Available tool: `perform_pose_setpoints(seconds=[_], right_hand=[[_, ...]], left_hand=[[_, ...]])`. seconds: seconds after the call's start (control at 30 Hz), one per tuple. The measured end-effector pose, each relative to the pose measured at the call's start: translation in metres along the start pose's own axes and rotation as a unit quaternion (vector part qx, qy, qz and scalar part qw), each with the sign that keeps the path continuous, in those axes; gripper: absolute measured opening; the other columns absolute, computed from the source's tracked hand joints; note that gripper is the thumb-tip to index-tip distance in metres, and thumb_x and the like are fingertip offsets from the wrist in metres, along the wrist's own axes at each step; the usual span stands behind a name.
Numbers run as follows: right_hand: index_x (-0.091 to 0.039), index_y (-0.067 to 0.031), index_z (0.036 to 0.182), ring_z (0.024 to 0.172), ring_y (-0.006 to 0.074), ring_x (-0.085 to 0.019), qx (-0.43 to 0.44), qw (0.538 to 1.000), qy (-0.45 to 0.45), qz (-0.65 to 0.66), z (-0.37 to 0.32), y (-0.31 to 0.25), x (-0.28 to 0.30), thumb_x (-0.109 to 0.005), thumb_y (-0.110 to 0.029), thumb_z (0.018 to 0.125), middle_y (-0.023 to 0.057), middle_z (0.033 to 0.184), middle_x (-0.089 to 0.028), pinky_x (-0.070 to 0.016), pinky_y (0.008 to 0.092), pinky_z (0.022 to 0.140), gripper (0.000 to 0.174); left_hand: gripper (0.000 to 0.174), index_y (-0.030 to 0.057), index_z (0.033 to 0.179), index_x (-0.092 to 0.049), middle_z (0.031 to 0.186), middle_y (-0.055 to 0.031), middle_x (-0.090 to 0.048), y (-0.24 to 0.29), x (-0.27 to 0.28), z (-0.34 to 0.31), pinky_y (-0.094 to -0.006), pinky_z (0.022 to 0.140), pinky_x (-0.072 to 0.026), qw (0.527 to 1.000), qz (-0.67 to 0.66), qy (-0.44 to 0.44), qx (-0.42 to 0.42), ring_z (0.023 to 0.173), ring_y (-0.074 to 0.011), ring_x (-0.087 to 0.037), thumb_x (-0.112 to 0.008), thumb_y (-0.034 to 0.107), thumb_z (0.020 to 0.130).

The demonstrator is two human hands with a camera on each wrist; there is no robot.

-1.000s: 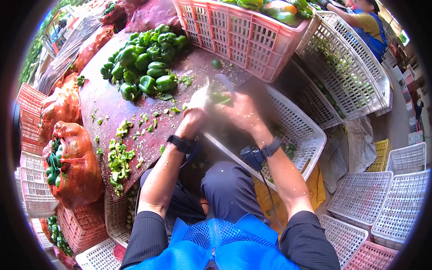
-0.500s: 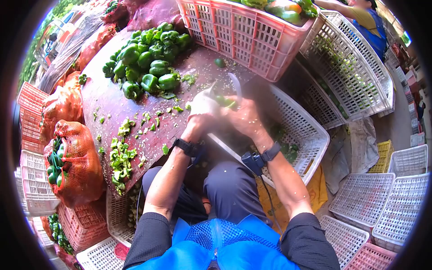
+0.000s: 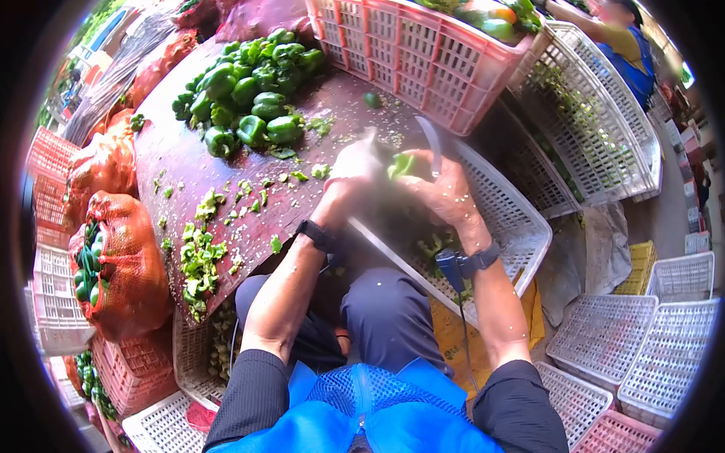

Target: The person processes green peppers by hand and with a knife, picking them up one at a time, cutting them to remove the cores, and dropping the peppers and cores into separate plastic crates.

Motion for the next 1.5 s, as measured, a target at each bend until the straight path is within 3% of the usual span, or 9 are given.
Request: perform_pose_setpoints(seconds=[0.13,0.47,0.6,0.63,0.7,0.97,1.1,1.27,1.5], right_hand=[[-0.068,0.0002,0.12,0.102,0.0123,-0.064,0.106,0.99,-0.049,-0.082,0.018,0.013,-0.013,-0.076,0.0,0.081,0.0041,0.11,-0.072,-0.0516,0.0288,0.092,0.039],[-0.069,-0.0001,0.122,0.078,0.0054,-0.063,0.085,0.991,-0.101,-0.028,0.049,-0.015,-0.071,-0.078,-0.011,0.086,0.0004,0.093,-0.072,-0.0492,0.0203,0.066,0.038],[-0.064,-0.0035,0.129,0.082,0.0098,-0.065,0.19,0.965,-0.104,-0.145,0.108,0.005,-0.09,-0.083,-0.016,0.084,0.0046,0.102,-0.069,-0.0563,0.0265,0.075,0.051],[-0.064,-0.0035,0.129,0.082,0.0098,-0.065,0.191,0.966,-0.103,-0.143,0.122,0.008,-0.096,-0.083,-0.016,0.084,0.0046,0.102,-0.069,-0.0563,0.0265,0.075,0.051],[-0.063,-0.0067,0.131,0.095,0.0201,-0.068,0.234,0.907,-0.085,-0.34,0.148,0.01,-0.118,-0.085,-0.023,0.08,0.0106,0.111,-0.068,-0.0563,0.0327,0.085,0.058],[-0.059,-0.0106,0.132,0.116,0.0378,-0.061,0.226,0.867,-0.07,-0.438,0.192,0.038,-0.19,-0.075,-0.021,0.076,0.0177,0.129,-0.06,-0.0513,0.0451,0.098,0.06],[-0.057,-0.0062,0.133,0.105,0.0306,-0.067,0.266,0.861,-0.052,-0.43,0.202,0.045,-0.191,-0.076,-0.019,0.077,0.0173,0.117,-0.065,-0.0546,0.0408,0.091,0.061],[-0.059,0.0022,0.128,0.073,0.0084,-0.059,-0.028,0.976,-0.195,-0.096,0.183,0.027,-0.175,-0.077,-0.014,0.077,0.0023,0.084,-0.062,-0.0512,0.0258,0.066,0.057],[-0.063,0.0019,0.128,0.087,0.0096,-0.063,0.031,0.966,-0.242,-0.092,0.153,-0.008,-0.132,-0.077,-0.015,0.08,0.0063,0.101,-0.07,-0.0522,0.0272,0.08,0.052]], left_hand=[[0.041,0.0025,0.123,-0.065,0.109,-0.0208,-0.072,0.021,0.016,-0.026,-0.0377,0.088,-0.0558,0.97,0.192,0.036,-0.144,0.1,-0.0289,-0.072,-0.067,0.016,0.084],[0.038,0.0025,0.117,-0.067,0.106,-0.018,-0.073,-0.006,0.09,-0.018,-0.0375,0.082,-0.0573,0.996,0.08,0.039,0.019,0.095,-0.0307,-0.072,-0.07,0.021,0.084],[0.029,0.0069,0.112,-0.067,0.099,-0.016,-0.07,-0.06,0.191,-0.039,-0.0404,0.079,-0.0547,0.952,0.184,0.18,-0.167,0.086,-0.0309,-0.067,-0.055,0.017,0.088],[0.023,0.007,0.104,-0.066,0.085,-0.0147,-0.067,-0.109,0.212,-0.035,-0.041,0.069,-0.0541,0.875,0.429,0.187,-0.124,0.074,-0.0308,-0.065,-0.057,0.02,0.088],[0.026,0.0051,0.111,-0.067,0.077,-0.0173,-0.07,-0.195,0.25,-0.038,-0.0405,0.057,-0.0532,0.959,0.227,0.142,-0.088,0.064,-0.0296,-0.068,-0.056,0.026,0.1],[0.037,0.0021,0.093,-0.069,0.081,-0.0196,-0.069,-0.192,0.228,-0.104,-0.0441,0.07,-0.0511,0.932,0.332,0.144,0.008,0.076,-0.0358,-0.068,-0.047,0.029,0.104],[0.019,0.0048,0.101,-0.067,0.08,-0.0175,-0.067,-0.179,0.214,-0.067,-0.0439,0.068,-0.0508,0.931,0.291,0.212,-0.067,0.075,-0.0353,-0.065,-0.053,0.017,0.096],[0.03,0.0095,0.113,-0.063,0.094,-0.0152,-0.067,-0.087,0.183,-0.024,-0.0448,0.077,-0.0554,0.874,0.32,0.275,-0.239,0.085,-0.0355,-0.067,-0.063,0.016,0.084],[0.043,0.0178,0.125,-0.065,0.115,-0.0072,-0.069,-0.099,0.123,0.02,-0.0392,0.085,-0.0544,0.93,0.264,0.149,-0.208,0.098,-0.0282,-0.066,-0.068,0.02,0.082]])
Point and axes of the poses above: each hand's wrist, its own z-axis towards the middle knuckle, its own x-axis out of the back of the hand, y = z × x, the point moved 2 cm from there along z, towards the middle knuckle
